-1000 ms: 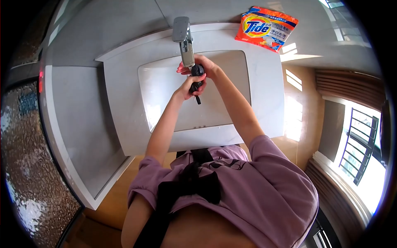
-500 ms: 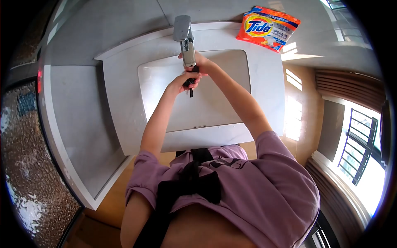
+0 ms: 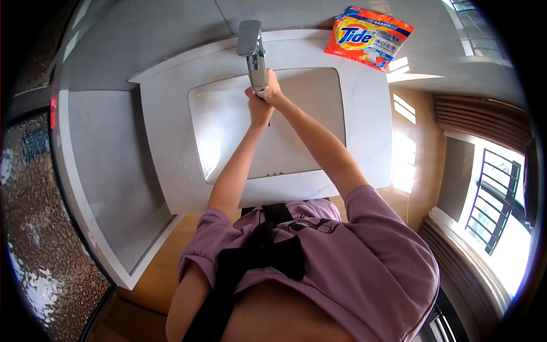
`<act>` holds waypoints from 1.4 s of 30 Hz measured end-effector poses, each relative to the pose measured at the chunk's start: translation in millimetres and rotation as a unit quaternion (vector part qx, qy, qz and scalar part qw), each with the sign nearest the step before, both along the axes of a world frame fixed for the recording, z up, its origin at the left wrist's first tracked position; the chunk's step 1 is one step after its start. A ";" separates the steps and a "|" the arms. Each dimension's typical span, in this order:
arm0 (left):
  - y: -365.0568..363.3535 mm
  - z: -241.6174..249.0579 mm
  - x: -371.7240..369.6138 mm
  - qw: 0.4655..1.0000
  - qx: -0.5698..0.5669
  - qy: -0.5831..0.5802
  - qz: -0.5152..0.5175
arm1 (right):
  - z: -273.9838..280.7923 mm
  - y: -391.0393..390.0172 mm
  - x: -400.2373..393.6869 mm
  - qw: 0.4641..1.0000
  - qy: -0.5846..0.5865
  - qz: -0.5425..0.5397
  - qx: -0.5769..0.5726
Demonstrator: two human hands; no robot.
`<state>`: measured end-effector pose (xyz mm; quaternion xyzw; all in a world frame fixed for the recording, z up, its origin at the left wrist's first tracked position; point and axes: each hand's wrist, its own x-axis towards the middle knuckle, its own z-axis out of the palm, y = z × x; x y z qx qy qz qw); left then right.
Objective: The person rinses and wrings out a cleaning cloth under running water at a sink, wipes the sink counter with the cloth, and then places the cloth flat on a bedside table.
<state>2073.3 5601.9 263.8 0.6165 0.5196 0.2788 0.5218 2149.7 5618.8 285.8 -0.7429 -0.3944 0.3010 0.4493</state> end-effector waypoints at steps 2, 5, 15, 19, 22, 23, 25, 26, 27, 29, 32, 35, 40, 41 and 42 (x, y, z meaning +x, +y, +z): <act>-3.0 -4.6 0.3 0.994 0.104 0.024 0.036 | -1.8 3.8 -7.2 0.998 0.001 -0.030 -0.046; 0.7 -28.2 -4.5 0.997 -0.051 0.052 0.040 | -1.6 1.9 -14.5 0.992 -0.028 -0.095 -0.074; 7.7 15.0 -8.3 0.987 0.002 0.138 -0.077 | -6.3 6.6 -1.6 0.975 0.117 -0.142 -0.123; 7.0 16.4 -8.7 0.984 0.019 0.149 -0.093 | -2.7 4.5 -1.6 0.964 0.163 -0.200 -0.067; 4.5 31.7 -10.6 0.985 -0.044 0.136 -0.092 | 10.7 -2.4 2.9 0.930 0.313 -0.188 -0.036; 4.4 28.9 -10.2 0.985 -0.043 0.136 -0.093 | 16.7 -5.9 5.0 0.907 0.376 -0.188 -0.010; 4.4 24.6 -10.2 0.991 0.002 0.118 -0.059 | 35.1 -13.8 7.8 0.884 0.436 -0.168 0.010; 3.9 22.6 -10.5 0.991 0.002 0.117 -0.059 | 38.7 -15.8 10.3 0.885 0.435 -0.167 0.010; 2.5 29.4 -10.3 0.995 -0.018 0.087 -0.047 | 44.1 -17.9 12.5 0.902 0.406 -0.140 0.044; 2.3 28.8 -9.4 0.997 -0.038 0.055 -0.034 | 55.4 -23.0 18.6 0.925 0.355 -0.101 0.086; 5.1 11.6 -9.5 0.996 -0.070 0.048 -0.004 | 76.8 -21.6 23.4 0.955 0.248 -0.058 0.153; 2.0 17.2 -10.2 0.996 -0.087 0.015 -0.002 | 89.6 -12.7 30.4 0.962 0.113 -0.001 0.249; -2.2 16.8 -16.6 0.997 -0.077 -0.008 -0.015 | 118.8 -8.1 31.6 0.939 -0.210 0.085 0.257; -1.9 15.2 -17.6 0.997 -0.077 -0.010 -0.014 | 119.3 -8.4 31.2 0.939 -0.211 0.087 0.257; -1.2 14.4 -18.8 0.996 -0.085 -0.005 -0.018 | 118.4 -9.0 30.6 0.941 -0.207 0.090 0.252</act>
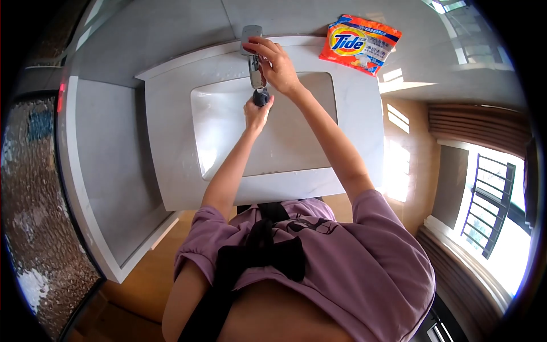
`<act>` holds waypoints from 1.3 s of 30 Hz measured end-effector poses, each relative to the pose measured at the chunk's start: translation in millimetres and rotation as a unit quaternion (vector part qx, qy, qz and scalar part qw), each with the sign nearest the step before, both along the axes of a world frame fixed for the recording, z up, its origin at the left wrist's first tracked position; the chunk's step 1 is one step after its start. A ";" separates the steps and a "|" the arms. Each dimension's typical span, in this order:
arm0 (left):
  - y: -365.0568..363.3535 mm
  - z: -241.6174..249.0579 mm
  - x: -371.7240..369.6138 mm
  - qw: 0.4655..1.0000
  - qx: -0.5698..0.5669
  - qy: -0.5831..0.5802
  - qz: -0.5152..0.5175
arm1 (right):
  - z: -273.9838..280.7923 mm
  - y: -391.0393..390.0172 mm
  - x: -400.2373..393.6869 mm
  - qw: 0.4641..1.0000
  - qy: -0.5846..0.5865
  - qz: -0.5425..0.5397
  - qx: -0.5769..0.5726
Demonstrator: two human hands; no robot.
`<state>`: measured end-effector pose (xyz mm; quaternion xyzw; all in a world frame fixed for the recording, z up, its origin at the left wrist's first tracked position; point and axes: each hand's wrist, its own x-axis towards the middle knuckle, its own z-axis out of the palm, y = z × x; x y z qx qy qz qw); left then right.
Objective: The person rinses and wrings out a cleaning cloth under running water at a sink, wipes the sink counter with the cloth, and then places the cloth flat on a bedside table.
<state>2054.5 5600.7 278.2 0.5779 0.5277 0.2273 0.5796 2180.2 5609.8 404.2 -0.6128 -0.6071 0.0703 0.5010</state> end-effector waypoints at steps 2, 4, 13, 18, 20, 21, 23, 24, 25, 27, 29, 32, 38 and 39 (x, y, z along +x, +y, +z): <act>0.3 -2.1 -0.6 1.000 -0.009 0.004 -0.002 | -2.5 -1.1 -2.4 1.000 0.002 0.005 -0.007; 0.9 -2.3 0.1 0.998 0.051 -0.027 -0.003 | -5.3 -2.3 -6.0 0.999 -0.031 -0.026 -0.008; -0.1 19.1 -5.1 0.994 -0.090 -0.049 -0.031 | -1.3 -23.6 -14.9 0.978 -0.180 -0.102 -0.020; -2.2 33.3 -31.7 0.919 -0.369 -0.132 -0.047 | -59.2 -89.2 -16.5 0.976 -0.189 -0.086 -0.060; -3.6 53.9 -37.8 0.855 -0.472 -0.104 -0.188 | -74.6 -108.5 -18.9 0.968 -0.234 -0.053 -0.077; -5.7 57.9 -38.9 0.833 -0.498 -0.093 -0.223 | -75.3 -113.5 -21.2 0.960 -0.271 0.016 -0.067; -12.0 67.3 -38.5 0.789 -0.538 -0.090 -0.284 | -77.3 -116.4 -24.1 0.950 -0.296 0.096 0.001; -14.3 73.3 -38.3 0.773 -0.552 -0.086 -0.301 | -75.8 -114.9 -22.4 0.951 -0.295 0.096 0.002; -13.9 78.7 -37.9 0.773 -0.553 -0.085 -0.300 | -74.9 -113.2 -18.8 0.946 -0.304 0.116 0.004; -14.6 85.6 -36.5 0.762 -0.567 -0.068 -0.306 | -63.6 -109.0 -14.0 0.928 -0.337 0.155 0.025; -13.9 77.2 -32.8 0.779 -0.555 -0.034 -0.292 | -62.3 -110.5 -17.1 0.930 -0.326 0.158 -0.062; -20.6 65.0 -29.2 0.863 -0.395 0.060 -0.308 | -73.3 -107.9 -21.6 0.924 -0.332 0.153 -0.115; -27.2 51.3 -22.3 0.854 -0.056 0.305 -0.418 | -106.3 -112.7 -41.4 0.895 -0.312 0.149 -0.282; -31.4 50.0 -24.7 0.857 -0.020 0.346 -0.382 | -108.6 -111.3 -45.1 0.882 -0.318 0.148 -0.313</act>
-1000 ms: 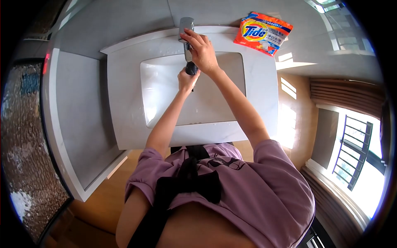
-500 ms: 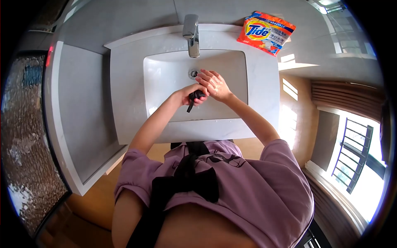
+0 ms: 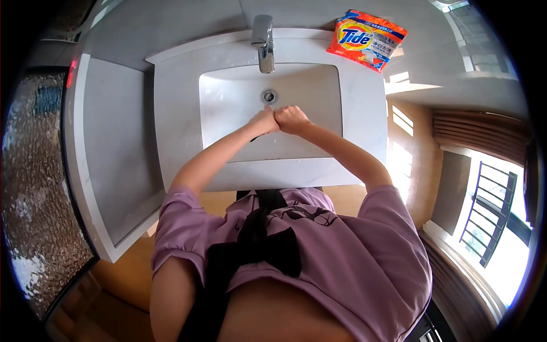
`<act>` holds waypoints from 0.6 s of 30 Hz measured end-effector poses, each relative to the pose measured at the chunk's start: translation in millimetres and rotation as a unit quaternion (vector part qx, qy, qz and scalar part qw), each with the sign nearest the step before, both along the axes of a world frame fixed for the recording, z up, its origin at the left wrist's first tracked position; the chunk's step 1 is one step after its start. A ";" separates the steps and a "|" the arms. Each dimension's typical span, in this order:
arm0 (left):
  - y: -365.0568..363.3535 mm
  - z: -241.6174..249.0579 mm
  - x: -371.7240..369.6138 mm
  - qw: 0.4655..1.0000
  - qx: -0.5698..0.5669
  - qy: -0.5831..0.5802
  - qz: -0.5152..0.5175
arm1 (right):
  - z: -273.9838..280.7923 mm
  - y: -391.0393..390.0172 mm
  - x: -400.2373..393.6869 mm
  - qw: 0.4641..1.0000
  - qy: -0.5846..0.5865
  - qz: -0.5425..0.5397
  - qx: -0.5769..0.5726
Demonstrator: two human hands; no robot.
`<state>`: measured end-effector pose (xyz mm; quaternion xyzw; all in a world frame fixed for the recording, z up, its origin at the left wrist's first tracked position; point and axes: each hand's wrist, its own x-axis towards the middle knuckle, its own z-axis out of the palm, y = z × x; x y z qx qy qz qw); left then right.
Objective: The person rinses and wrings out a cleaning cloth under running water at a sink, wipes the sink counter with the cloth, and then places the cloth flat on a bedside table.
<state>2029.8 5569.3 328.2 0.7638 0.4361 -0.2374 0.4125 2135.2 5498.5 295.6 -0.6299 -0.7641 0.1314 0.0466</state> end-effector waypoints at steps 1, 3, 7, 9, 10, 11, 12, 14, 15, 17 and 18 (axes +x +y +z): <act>0.5 -7.4 -1.5 1.000 0.001 0.000 -0.002 | -2.5 2.0 -3.0 0.999 -0.014 -0.007 -0.030; 2.8 -17.4 -8.2 0.987 0.133 -0.022 -0.092 | -8.0 3.8 -12.6 0.998 -0.001 -0.042 -0.039; 3.5 -20.4 -11.5 0.982 0.125 0.010 -0.138 | -21.1 -3.8 -23.9 0.989 0.044 -0.113 -0.088; -1.1 -30.4 -14.9 0.960 0.173 -0.026 -0.220 | -27.1 -9.2 -25.6 0.979 0.083 -0.154 -0.106; -2.6 -31.4 -13.3 0.959 0.174 -0.027 -0.223 | -29.1 -13.4 -24.1 0.976 0.091 -0.163 -0.110; -6.7 -32.7 -13.0 0.953 0.173 -0.040 -0.246 | -31.4 -19.1 -23.5 0.973 0.099 -0.173 -0.115; -9.0 -32.6 -12.4 0.946 0.173 -0.053 -0.268 | -29.9 -22.3 -22.3 0.971 0.092 -0.180 -0.127; -10.6 -35.3 -10.4 0.936 0.187 -0.068 -0.289 | -29.0 -25.1 -19.7 0.967 0.089 -0.193 -0.138; -11.3 -36.7 -8.8 0.926 0.202 -0.083 -0.308 | -28.8 -26.4 -18.0 0.964 0.086 -0.203 -0.149; -9.5 -39.0 -7.6 0.917 0.213 -0.095 -0.323 | -28.5 -27.7 -15.8 0.963 0.088 -0.211 -0.143; -7.1 -39.0 -5.7 0.907 0.226 -0.106 -0.339 | -27.7 -26.2 -13.5 0.962 0.089 -0.219 -0.135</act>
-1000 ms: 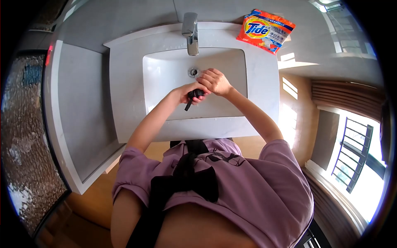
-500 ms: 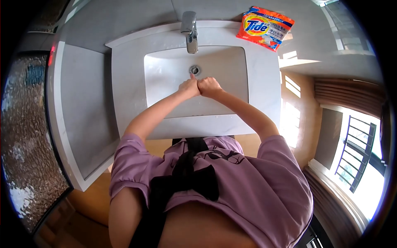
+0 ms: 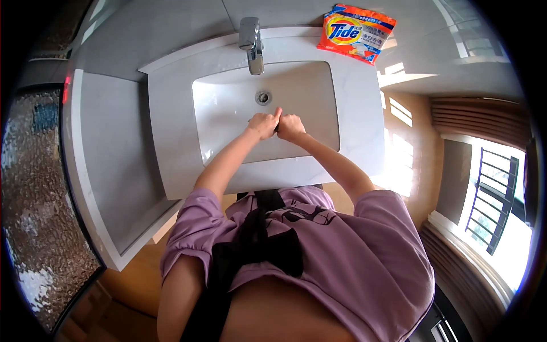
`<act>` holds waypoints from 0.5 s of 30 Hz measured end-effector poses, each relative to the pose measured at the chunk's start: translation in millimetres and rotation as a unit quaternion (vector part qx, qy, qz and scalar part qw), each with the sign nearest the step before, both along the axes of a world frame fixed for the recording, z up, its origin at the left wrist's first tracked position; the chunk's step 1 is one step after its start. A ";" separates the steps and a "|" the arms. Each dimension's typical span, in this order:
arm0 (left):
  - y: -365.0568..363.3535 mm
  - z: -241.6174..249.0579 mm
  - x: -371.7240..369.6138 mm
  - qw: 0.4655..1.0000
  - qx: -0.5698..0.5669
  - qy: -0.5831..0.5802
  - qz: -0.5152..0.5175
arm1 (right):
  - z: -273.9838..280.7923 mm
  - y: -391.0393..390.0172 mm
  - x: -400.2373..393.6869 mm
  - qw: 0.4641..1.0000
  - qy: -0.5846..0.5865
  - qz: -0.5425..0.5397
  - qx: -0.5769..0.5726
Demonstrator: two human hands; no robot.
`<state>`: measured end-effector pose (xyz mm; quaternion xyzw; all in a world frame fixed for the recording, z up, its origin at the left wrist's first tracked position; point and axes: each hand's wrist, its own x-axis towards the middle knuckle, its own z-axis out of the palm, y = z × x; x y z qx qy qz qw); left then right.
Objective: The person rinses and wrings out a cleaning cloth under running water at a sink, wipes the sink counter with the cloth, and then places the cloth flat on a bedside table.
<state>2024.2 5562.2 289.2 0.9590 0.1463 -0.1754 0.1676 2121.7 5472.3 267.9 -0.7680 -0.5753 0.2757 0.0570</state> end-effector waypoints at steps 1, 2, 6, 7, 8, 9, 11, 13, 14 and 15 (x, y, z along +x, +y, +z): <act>0.8 -0.2 1.0 1.000 0.000 0.000 0.001 | 0.6 0.8 1.6 1.000 0.000 0.001 0.000; 1.3 -0.5 1.4 1.000 0.008 -0.007 -0.004 | 1.0 1.6 3.0 1.000 0.002 0.000 -0.004; 2.8 2.2 1.3 1.000 0.021 -0.020 0.001 | 9.2 5.6 4.6 1.000 -0.003 -0.003 -0.007; 3.2 0.6 0.4 1.000 0.022 -0.020 0.001 | 8.1 5.6 4.6 1.000 -0.002 -0.003 -0.007; 3.8 -1.3 -1.1 0.999 0.009 -0.033 0.015 | 7.8 5.5 4.4 1.000 -0.006 0.011 -0.003; 4.1 -0.2 -1.7 0.998 -0.003 -0.047 0.029 | 10.7 6.2 4.3 1.000 -0.011 0.024 0.000; 2.5 1.7 -3.6 0.995 -0.039 -0.030 0.085 | 16.9 8.0 8.3 0.998 -0.018 0.052 0.028; 3.3 10.1 -7.8 0.987 -0.074 -0.011 0.145 | 30.9 12.2 9.7 0.995 -0.023 0.083 0.057; 7.1 15.2 -11.8 0.976 -0.096 -0.050 0.188 | 37.4 14.6 10.5 0.990 -0.024 0.067 0.119; 10.2 17.9 -15.9 0.962 -0.118 -0.090 0.230 | 43.8 16.0 12.2 0.982 -0.026 0.050 0.181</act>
